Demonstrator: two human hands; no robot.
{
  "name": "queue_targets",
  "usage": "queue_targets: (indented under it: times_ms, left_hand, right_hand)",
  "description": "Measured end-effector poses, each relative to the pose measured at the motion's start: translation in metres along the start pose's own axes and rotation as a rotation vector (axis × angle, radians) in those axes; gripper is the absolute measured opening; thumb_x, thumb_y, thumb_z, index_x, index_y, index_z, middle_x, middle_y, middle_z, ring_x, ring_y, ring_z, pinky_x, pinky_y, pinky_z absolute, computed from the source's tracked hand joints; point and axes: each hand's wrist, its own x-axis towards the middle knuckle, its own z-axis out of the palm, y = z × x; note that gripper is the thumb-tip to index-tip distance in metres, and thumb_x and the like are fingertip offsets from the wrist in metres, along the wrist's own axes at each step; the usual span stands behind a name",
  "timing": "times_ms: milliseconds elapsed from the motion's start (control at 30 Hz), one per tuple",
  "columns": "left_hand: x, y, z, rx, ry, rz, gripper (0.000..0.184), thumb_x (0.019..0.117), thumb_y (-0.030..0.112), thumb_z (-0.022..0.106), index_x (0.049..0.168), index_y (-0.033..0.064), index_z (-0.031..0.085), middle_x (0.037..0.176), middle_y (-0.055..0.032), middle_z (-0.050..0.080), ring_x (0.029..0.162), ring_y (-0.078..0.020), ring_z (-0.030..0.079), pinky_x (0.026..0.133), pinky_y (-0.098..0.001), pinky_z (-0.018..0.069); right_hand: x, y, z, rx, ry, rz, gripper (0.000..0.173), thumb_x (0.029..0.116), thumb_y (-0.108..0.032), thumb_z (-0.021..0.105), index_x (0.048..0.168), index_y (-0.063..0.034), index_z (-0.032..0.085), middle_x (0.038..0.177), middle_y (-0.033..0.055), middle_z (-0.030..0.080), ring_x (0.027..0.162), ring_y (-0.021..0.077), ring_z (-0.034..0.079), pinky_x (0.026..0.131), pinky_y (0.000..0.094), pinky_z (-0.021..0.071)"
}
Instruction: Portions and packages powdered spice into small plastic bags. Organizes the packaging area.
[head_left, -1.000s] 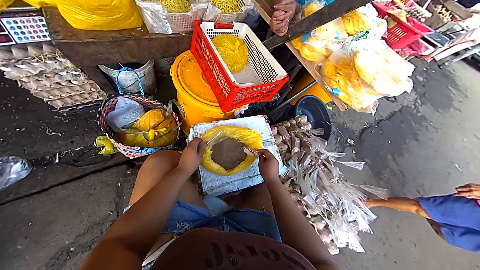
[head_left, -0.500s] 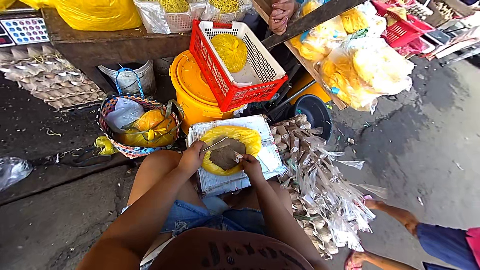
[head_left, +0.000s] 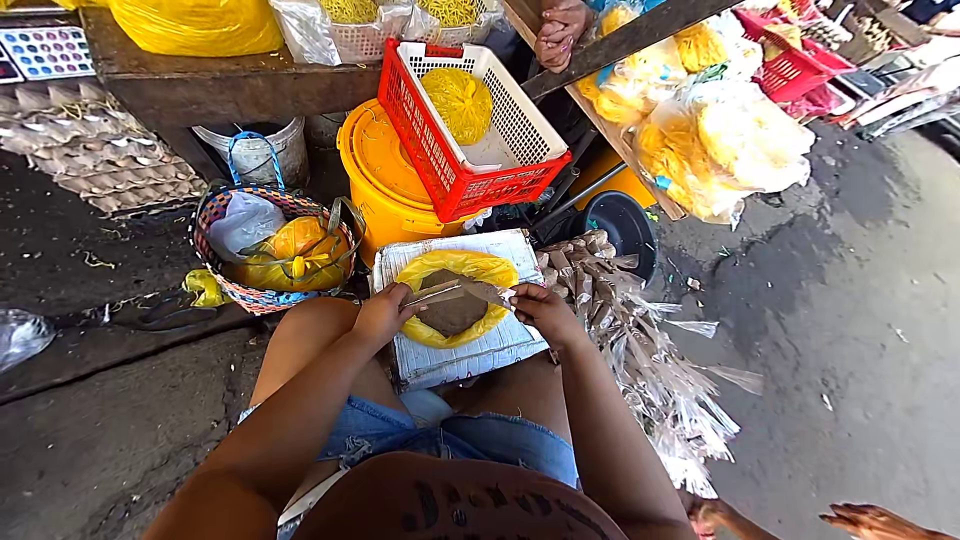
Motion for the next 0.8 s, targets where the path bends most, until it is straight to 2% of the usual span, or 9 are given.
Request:
queue_targets:
  times_ms: [167, 300, 367, 467, 533, 600, 700, 733, 800]
  left_hand:
    - [-0.001, -0.002, 0.002, 0.015, 0.014, 0.040, 0.051, 0.1027, 0.043, 0.060, 0.122, -0.0043, 0.062, 0.122, -0.0244, 0.064, 0.113, -0.0375, 0.064, 0.101, -0.0521, 0.0488]
    - [0.000, 0.000, 0.001, 0.010, 0.000, 0.033, 0.056, 0.0989, 0.046, 0.065, 0.126, -0.0034, 0.061, 0.126, -0.0242, 0.063, 0.119, -0.0374, 0.062, 0.104, -0.0524, 0.0473]
    - [0.001, 0.000, 0.003, -0.023, -0.003, 0.026, 0.059, 0.0953, 0.047, 0.070, 0.130, -0.0006, 0.061, 0.129, -0.0223, 0.063, 0.122, -0.0359, 0.061, 0.107, -0.0516, 0.0465]
    - [0.002, -0.001, 0.003, -0.068, -0.009, 0.016, 0.054, 0.0957, 0.040, 0.072, 0.131, 0.0006, 0.061, 0.132, -0.0211, 0.062, 0.125, -0.0335, 0.060, 0.109, -0.0491, 0.0448]
    - [0.002, -0.001, 0.001, -0.085, -0.016, 0.000, 0.046, 0.0987, 0.032, 0.069, 0.129, -0.0014, 0.062, 0.132, -0.0220, 0.062, 0.124, -0.0327, 0.060, 0.110, -0.0470, 0.0443]
    - [0.001, -0.002, -0.001, -0.109, -0.016, -0.029, 0.043, 0.1014, 0.030, 0.065, 0.128, -0.0034, 0.062, 0.130, -0.0231, 0.063, 0.123, -0.0333, 0.061, 0.109, -0.0470, 0.0444]
    - [0.001, -0.006, -0.002, -0.244, 0.058, -0.027, 0.038, 0.1012, 0.026, 0.066, 0.123, -0.0045, 0.063, 0.122, -0.0227, 0.066, 0.115, -0.0297, 0.064, 0.105, -0.0442, 0.0478]
    - [0.000, -0.007, -0.001, -0.314, 0.113, -0.003, 0.035, 0.0999, 0.023, 0.067, 0.120, -0.0049, 0.064, 0.118, -0.0220, 0.067, 0.111, -0.0273, 0.065, 0.102, -0.0423, 0.0495]
    - [0.001, -0.009, 0.001, -0.457, 0.228, 0.056, 0.031, 0.0970, 0.018, 0.071, 0.116, -0.0054, 0.065, 0.111, -0.0194, 0.069, 0.104, -0.0206, 0.068, 0.097, -0.0373, 0.0529]
  right_hand:
    - [0.010, -0.014, 0.007, -0.230, -0.074, -0.014, 0.012, 0.1003, -0.003, 0.059, 0.110, 0.0009, 0.065, 0.083, 0.0009, 0.063, 0.063, 0.0039, 0.054, 0.059, 0.0199, 0.0456]
    - [0.015, -0.033, 0.041, -0.532, -0.141, -0.092, 0.024, 0.1018, -0.008, 0.056, 0.120, 0.0029, 0.066, 0.108, 0.0131, 0.069, 0.090, 0.0133, 0.065, 0.084, 0.0312, 0.0530]
    - [0.009, -0.044, 0.062, -0.657, -0.134, -0.170, 0.025, 0.1029, -0.011, 0.055, 0.120, -0.0005, 0.069, 0.116, 0.0145, 0.069, 0.101, 0.0181, 0.067, 0.094, 0.0355, 0.0528]
    - [-0.009, -0.058, 0.076, -0.792, -0.026, -0.348, 0.024, 0.1021, -0.011, 0.054, 0.115, -0.0046, 0.073, 0.118, 0.0145, 0.069, 0.102, 0.0240, 0.068, 0.092, 0.0408, 0.0543]
    - [-0.018, -0.063, 0.064, -0.778, 0.067, -0.428, 0.022, 0.1018, -0.013, 0.056, 0.113, -0.0043, 0.074, 0.118, 0.0156, 0.070, 0.099, 0.0259, 0.069, 0.089, 0.0437, 0.0561]
    - [-0.020, -0.059, 0.041, -0.708, 0.163, -0.453, 0.021, 0.1010, -0.015, 0.060, 0.111, -0.0025, 0.073, 0.113, 0.0156, 0.070, 0.091, 0.0232, 0.069, 0.082, 0.0411, 0.0575]
    - [-0.014, -0.033, 0.010, -0.601, 0.268, -0.319, 0.020, 0.1012, -0.015, 0.061, 0.112, -0.0003, 0.070, 0.102, 0.0120, 0.072, 0.083, 0.0153, 0.067, 0.079, 0.0345, 0.0559]
    - [-0.012, -0.019, 0.004, -0.603, 0.283, -0.247, 0.021, 0.1013, -0.014, 0.061, 0.113, 0.0007, 0.070, 0.100, 0.0127, 0.072, 0.083, 0.0167, 0.067, 0.080, 0.0363, 0.0555]
    - [-0.008, 0.010, 0.003, -0.633, 0.274, -0.079, 0.024, 0.1022, -0.012, 0.057, 0.118, 0.0027, 0.068, 0.105, 0.0178, 0.071, 0.092, 0.0253, 0.069, 0.088, 0.0450, 0.0541]
